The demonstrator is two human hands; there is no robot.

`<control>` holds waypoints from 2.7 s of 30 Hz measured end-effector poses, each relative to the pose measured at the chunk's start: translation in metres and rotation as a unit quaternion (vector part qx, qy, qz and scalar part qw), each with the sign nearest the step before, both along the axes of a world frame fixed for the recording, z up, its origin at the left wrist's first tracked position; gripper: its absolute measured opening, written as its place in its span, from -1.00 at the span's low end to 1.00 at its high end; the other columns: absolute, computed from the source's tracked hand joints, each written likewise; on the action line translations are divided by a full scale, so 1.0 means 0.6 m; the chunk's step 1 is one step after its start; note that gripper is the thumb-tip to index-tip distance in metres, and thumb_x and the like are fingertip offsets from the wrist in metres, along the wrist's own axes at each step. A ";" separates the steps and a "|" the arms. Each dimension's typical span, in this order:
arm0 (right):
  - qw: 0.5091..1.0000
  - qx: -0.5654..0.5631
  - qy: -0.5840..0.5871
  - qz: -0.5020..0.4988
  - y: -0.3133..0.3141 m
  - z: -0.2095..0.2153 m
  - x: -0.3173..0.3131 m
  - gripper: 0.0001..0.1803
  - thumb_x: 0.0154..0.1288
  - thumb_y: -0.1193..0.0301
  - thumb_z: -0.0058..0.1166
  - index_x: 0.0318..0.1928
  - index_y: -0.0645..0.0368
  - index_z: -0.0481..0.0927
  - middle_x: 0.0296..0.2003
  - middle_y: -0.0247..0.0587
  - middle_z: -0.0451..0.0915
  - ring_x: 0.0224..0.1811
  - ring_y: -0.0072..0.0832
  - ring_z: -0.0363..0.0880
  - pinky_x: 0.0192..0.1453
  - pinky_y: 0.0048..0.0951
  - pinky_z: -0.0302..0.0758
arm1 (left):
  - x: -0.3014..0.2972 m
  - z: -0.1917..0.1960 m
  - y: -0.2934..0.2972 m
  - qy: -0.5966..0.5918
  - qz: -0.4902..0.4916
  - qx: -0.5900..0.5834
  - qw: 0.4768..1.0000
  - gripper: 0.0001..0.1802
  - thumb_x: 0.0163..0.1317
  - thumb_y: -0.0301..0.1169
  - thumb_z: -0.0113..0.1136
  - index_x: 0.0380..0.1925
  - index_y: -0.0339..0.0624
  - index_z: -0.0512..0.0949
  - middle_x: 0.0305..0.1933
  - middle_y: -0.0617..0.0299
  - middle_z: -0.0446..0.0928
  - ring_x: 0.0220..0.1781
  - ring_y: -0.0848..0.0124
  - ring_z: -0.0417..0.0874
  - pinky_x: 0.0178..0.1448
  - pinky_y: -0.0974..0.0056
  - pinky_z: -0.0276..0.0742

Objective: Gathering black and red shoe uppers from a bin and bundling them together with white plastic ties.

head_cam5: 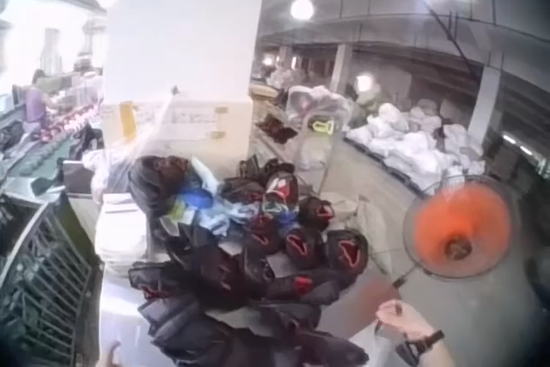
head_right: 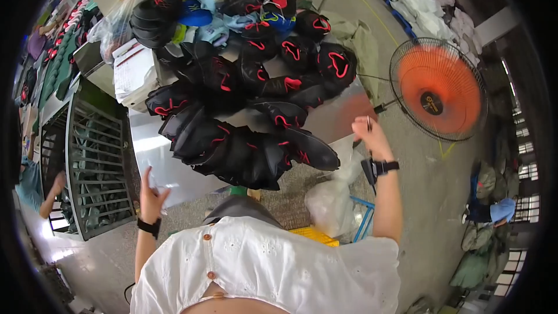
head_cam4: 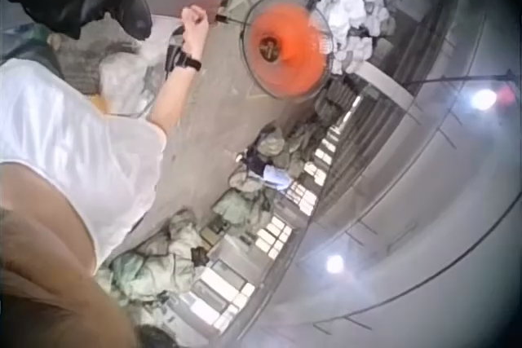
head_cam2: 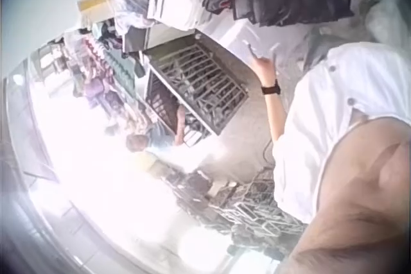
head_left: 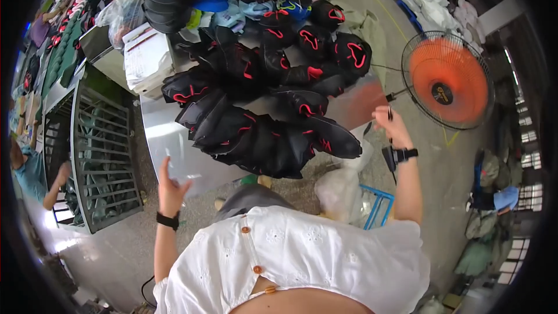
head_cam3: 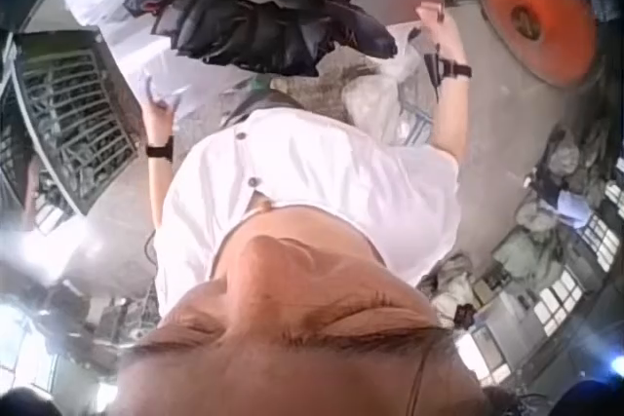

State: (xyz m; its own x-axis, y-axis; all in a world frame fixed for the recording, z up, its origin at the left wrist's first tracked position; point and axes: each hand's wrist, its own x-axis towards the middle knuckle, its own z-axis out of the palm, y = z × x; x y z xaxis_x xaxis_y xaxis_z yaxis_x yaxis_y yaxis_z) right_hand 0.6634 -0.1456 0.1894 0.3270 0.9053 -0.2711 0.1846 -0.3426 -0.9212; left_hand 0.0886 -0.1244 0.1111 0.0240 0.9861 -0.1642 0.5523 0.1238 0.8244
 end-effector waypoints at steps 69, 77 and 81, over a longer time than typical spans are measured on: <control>0.926 0.163 0.046 0.338 0.054 -0.271 -0.345 -0.65 -0.06 0.44 0.22 -0.16 0.15 0.55 -0.29 -0.24 0.60 -0.25 -0.42 0.55 -0.12 -0.47 0.41 | 0.037 0.049 0.034 0.375 -0.016 0.216 0.901 -0.46 -0.20 -0.20 0.30 -0.11 0.03 0.47 -0.11 0.22 0.36 -0.39 0.18 0.56 -0.33 0.19 0.48; 0.911 0.205 -0.111 0.339 0.067 -0.274 -0.336 -0.64 -0.07 0.40 0.22 -0.16 0.04 0.56 -0.30 -0.17 0.59 -0.25 -0.25 0.57 -0.16 -0.42 0.46 | 0.061 -0.018 -0.126 0.260 0.069 0.275 0.923 -0.53 -0.16 -0.30 0.30 -0.18 -0.13 0.42 0.01 0.18 0.32 -0.36 0.20 0.54 -0.35 0.24 0.48; 0.913 0.247 -0.095 0.312 0.075 -0.269 -0.377 -0.70 -0.03 0.42 0.20 -0.20 0.07 0.57 -0.33 -0.15 0.59 -0.29 -0.27 0.58 -0.22 -0.45 0.47 | 0.080 -0.017 -0.137 0.269 0.083 0.209 0.936 -0.12 -0.36 -0.07 0.41 0.00 -0.19 0.25 0.18 0.11 0.15 -0.06 0.11 0.45 -0.18 0.16 0.48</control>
